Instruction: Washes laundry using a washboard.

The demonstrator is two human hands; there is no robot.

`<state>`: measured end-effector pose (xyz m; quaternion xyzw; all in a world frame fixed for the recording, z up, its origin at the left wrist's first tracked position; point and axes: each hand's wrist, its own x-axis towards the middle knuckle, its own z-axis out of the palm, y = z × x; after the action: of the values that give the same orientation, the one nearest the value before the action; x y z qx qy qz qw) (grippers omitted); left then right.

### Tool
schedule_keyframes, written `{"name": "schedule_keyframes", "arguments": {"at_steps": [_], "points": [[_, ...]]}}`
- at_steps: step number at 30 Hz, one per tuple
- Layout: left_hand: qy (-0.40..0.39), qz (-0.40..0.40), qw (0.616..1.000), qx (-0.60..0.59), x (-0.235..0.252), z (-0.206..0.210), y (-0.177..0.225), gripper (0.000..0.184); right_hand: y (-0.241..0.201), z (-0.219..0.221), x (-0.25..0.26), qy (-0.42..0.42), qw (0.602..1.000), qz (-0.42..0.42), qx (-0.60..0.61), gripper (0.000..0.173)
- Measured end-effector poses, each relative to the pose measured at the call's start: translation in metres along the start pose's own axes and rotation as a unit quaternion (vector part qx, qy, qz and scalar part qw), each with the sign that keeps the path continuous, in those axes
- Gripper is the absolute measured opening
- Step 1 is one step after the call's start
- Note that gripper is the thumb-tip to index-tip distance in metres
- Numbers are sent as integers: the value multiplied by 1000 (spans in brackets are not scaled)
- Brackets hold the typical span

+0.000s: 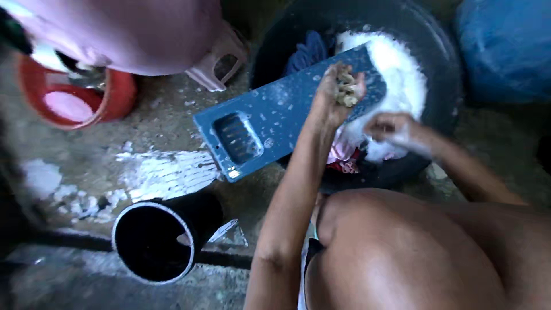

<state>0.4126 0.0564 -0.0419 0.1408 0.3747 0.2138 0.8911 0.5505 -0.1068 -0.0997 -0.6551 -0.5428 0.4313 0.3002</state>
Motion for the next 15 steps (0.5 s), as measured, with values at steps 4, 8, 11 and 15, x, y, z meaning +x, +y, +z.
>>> {"name": "schedule_keyframes", "arguments": {"at_steps": [4,8,11,15], "points": [[5,37,999,37,8,-21,-9,40,79,81,-28,-182,965,5,-189,38],[25,84,990,107,7,-26,-11,35,94,93,-23,-197,955,51,-215,37],[49,122,984,123,12,-32,-15,31,122,83,-19,-153,975,8,-159,27],[53,146,957,245,28,-41,-32,39,102,65,-17,-140,975,34,-172,25]]}}
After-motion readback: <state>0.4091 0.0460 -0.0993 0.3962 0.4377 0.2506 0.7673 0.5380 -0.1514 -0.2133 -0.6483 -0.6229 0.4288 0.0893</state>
